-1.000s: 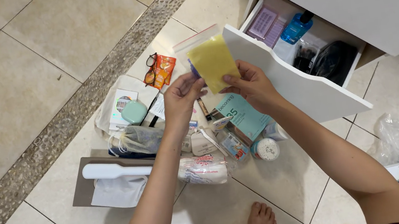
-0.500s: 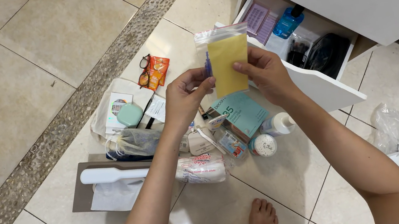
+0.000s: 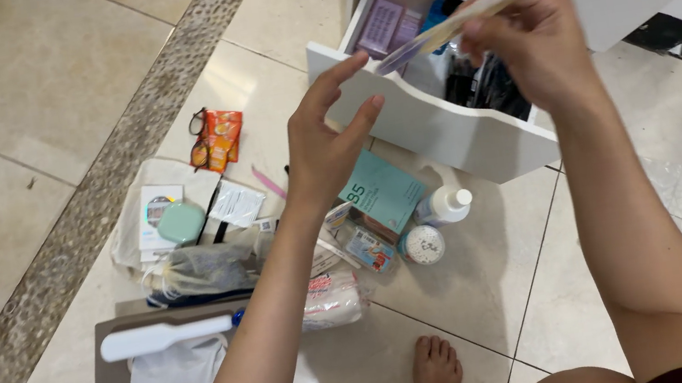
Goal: The person organizes various personal care and cosmetic items from the floor into a white drawer. They place a makeup bag, brushes, cotton pads, bottles, and boxes into the drawer one by one.
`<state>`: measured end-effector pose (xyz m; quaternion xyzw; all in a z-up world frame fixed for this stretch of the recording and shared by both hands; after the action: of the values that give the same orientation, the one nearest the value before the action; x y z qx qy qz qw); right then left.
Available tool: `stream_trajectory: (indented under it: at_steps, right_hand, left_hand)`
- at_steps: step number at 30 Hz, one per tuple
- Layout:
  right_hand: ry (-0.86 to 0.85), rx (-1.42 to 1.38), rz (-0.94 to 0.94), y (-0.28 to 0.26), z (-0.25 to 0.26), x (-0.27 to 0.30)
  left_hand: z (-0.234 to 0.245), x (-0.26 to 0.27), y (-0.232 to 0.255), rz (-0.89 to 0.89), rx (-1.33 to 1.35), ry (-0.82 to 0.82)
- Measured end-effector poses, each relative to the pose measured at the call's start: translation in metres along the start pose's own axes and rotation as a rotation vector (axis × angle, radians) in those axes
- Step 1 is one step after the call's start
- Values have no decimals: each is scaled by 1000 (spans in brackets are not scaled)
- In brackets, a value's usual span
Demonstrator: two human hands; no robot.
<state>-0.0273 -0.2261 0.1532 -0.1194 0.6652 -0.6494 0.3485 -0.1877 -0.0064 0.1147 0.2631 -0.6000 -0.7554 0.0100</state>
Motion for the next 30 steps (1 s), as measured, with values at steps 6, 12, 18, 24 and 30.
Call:
stream_trajectory:
  at_steps: [6, 12, 18, 24, 30]
  right_hand:
    - [212, 532, -110, 28, 77, 20]
    - [63, 957, -383, 136, 131, 18]
    - [78, 560, -765, 261, 158, -12]
    - [22, 188, -1163, 359, 151, -41]
    - [31, 113, -1177, 396, 133, -39]
  left_hand:
    - [-37, -17, -36, -36, -220, -132]
    - [-73, -27, -96, -94, -800, -321]
    - [-85, -48, -123, -76, -975, -364]
    - [-92, -49, -122, 28, -1012, -425]
    - [-92, -50, -124, 39, -980, -414]
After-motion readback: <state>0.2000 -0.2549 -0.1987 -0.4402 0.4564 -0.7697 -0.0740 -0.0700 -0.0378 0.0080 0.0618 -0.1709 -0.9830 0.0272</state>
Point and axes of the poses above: each hand's wrist, its own x-axis away from the middle knuckle, its own z-axis out of the back of the hand, y = z × x, the point moved 2 cm from there along -x, towards the middle knuckle, and after that the axes turned 2 degrees about -x, right-handed, at the moved point
